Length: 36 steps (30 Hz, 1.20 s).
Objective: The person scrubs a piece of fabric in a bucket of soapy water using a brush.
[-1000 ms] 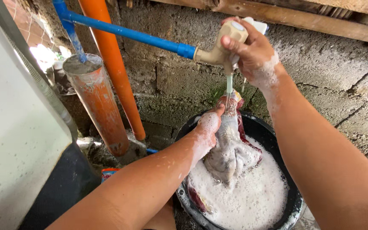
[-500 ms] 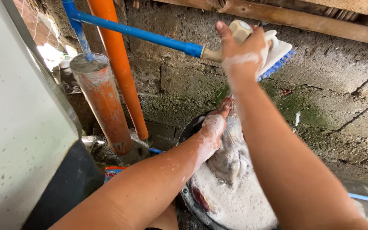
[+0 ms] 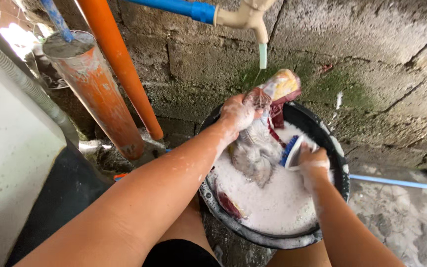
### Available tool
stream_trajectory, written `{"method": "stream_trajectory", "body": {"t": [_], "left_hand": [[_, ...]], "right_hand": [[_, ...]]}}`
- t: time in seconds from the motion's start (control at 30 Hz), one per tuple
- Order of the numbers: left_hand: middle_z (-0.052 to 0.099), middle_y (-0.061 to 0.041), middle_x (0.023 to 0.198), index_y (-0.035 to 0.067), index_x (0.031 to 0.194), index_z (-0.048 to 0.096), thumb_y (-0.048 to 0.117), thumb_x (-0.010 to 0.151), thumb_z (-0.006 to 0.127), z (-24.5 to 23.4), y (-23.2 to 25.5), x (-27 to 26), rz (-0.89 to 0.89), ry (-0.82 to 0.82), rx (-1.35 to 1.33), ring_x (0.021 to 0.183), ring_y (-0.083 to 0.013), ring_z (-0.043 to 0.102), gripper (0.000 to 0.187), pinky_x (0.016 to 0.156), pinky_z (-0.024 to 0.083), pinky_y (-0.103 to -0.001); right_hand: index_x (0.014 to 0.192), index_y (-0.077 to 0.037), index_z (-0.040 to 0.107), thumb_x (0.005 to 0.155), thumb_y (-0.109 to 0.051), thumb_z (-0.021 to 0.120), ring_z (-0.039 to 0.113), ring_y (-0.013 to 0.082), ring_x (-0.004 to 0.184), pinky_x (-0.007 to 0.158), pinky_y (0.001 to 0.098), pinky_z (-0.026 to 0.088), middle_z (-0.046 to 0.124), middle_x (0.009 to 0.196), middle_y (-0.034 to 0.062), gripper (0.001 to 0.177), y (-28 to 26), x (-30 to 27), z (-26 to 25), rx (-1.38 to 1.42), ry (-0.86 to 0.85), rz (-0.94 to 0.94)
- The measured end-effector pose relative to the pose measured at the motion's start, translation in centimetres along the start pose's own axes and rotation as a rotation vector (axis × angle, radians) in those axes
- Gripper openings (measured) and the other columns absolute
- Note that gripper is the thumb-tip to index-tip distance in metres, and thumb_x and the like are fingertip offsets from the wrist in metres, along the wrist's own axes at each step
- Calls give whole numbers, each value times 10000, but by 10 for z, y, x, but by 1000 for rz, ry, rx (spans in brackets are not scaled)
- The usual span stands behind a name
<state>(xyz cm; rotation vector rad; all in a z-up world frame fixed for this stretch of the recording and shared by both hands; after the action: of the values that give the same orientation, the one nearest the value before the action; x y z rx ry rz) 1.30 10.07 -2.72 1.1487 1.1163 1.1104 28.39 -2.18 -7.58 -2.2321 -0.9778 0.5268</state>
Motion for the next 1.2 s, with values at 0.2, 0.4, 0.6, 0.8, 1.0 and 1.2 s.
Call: {"method": "stream_trajectory", "body": {"t": [0.2, 0.4, 0.6, 0.8, 1.0, 1.2], "left_hand": [[677, -115, 1210, 116, 1354, 522, 221, 826, 816, -12, -18, 9, -62, 115, 50, 1065, -216, 645, 613, 926, 520, -416], [644, -153, 1267, 123, 1396, 447, 363, 909, 716, 18, -13, 4, 24, -16, -397, 1131, -225, 606, 606, 978, 476, -410], [678, -140, 1184, 76, 1339, 562, 480, 1024, 567, 45, -21, -4, -67, -312, -631, 1023, -212, 633, 513, 873, 520, -375], [694, -114, 1177, 39, 1319, 660, 576, 1106, 447, 45, -28, -15, -37, -377, -560, 996, -174, 630, 616, 849, 516, -345], [695, -96, 1256, 62, 1300, 680, 464, 968, 588, 26, 28, -28, 8, -81, -100, 1103, -176, 591, 529, 985, 445, -363], [679, -102, 1058, 46, 1185, 710, 543, 1020, 498, 44, 20, -34, -56, -200, -440, 961, -198, 588, 565, 833, 490, -382]], "right_hand": [[1384, -25, 451, 972, -429, 691, 697, 193, 787, 591, 297, 582, 678, 1074, 158, 624, -33, -29, -6, 358, -53, 53], [1368, -47, 463, 998, -412, 644, 696, 185, 759, 566, 299, 581, 691, 1052, 153, 550, -140, -55, -14, 390, -49, -207], [1207, -54, 487, 946, -168, 605, 730, 165, 706, 533, 294, 639, 702, 933, 103, 309, -214, -30, -34, 836, -85, -144], [1034, 7, 597, 1024, -76, 544, 515, 177, 540, 439, 381, 495, 527, 723, 94, 99, -202, -45, -16, 973, -406, -45], [946, -4, 604, 1056, -173, 486, 510, 146, 503, 466, 335, 512, 544, 655, 53, 233, -191, -21, -35, 1406, -149, 327], [950, 17, 592, 1010, -82, 567, 518, 169, 509, 465, 362, 461, 518, 676, 91, 118, -164, -30, -16, 1041, -280, 83]]}}
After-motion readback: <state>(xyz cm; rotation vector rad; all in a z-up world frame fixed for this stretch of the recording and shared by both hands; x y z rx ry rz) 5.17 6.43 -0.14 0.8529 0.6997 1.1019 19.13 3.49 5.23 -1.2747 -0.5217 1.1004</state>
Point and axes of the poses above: each hand's wrist, its own x-axis towards the middle knuckle, its own z-axis out of the palm, y = z × x, the point moved 8 cm from there along x, towards the middle knuckle
